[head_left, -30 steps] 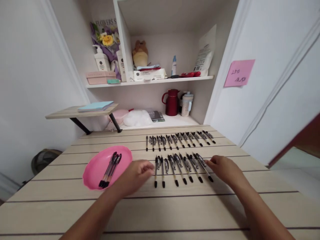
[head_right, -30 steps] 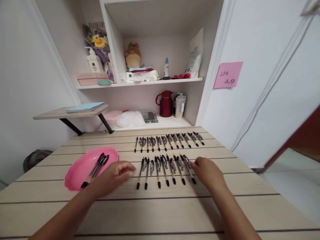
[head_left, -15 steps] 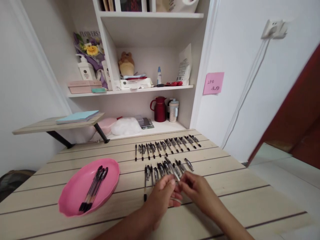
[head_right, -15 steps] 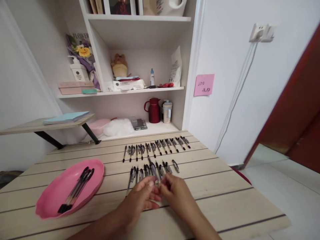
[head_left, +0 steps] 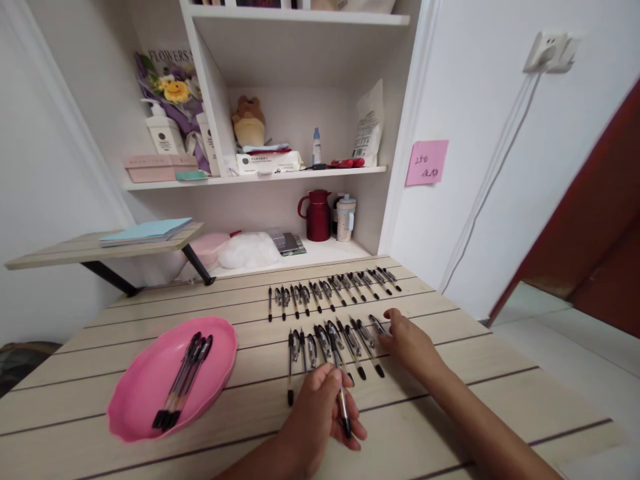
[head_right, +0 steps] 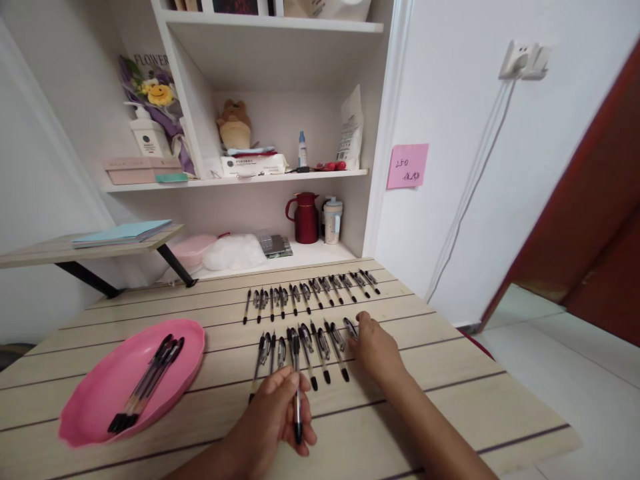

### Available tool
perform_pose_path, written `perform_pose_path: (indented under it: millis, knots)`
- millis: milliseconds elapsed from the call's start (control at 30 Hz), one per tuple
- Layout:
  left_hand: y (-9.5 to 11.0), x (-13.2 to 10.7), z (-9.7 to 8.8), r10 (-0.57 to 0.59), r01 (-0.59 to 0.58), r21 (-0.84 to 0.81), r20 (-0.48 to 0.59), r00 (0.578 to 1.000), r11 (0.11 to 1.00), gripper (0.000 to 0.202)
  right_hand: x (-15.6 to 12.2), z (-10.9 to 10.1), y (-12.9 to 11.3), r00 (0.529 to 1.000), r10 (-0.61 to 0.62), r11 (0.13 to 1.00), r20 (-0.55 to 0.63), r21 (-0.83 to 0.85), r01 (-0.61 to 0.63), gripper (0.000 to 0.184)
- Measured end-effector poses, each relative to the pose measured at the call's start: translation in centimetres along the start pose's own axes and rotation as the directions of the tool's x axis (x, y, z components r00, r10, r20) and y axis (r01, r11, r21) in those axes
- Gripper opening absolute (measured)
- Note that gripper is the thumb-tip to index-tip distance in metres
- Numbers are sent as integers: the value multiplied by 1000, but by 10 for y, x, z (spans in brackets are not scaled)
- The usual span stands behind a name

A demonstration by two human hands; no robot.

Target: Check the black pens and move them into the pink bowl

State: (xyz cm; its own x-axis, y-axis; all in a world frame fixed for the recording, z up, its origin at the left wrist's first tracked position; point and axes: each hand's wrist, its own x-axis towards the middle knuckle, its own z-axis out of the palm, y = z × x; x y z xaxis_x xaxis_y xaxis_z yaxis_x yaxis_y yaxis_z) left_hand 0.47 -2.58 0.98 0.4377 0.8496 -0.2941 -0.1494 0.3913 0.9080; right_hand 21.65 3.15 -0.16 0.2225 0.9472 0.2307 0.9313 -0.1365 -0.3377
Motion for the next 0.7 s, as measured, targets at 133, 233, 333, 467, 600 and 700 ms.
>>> perform_pose_path:
  millis: [133, 233, 333, 467, 600, 700]
  knots:
    - [-1, 1, -1, -9, 8, 30, 14, 1000, 1000, 30, -2, 13, 2, 1000, -1, 1000, 9, 0, 1, 37]
    - [-3, 2, -2, 0, 0, 31, 7, 1000, 1000, 29, -5, 13, 10, 1000, 15, 1000, 19, 25, -15, 37]
    - [-4, 3, -2, 13, -14, 33, 29, 999, 999, 28, -9, 7, 22, 998, 50, 993, 33, 101, -53, 30]
    - [-4, 0, -1, 46, -56, 87, 115, 992, 995, 29, -16, -9, 17, 994, 93, 872, 56, 478, -108, 15]
    - [0, -5, 1, 76, -110, 234, 149, 986, 966, 26, -23, -24, -17, 979, 58, 342, 194, 918, -202, 18]
    - [3, -7, 1, 99, -131, 262, 134, 986, 956, 23, -27, -29, -39, 976, 23, 46, 216, 975, -217, 22]
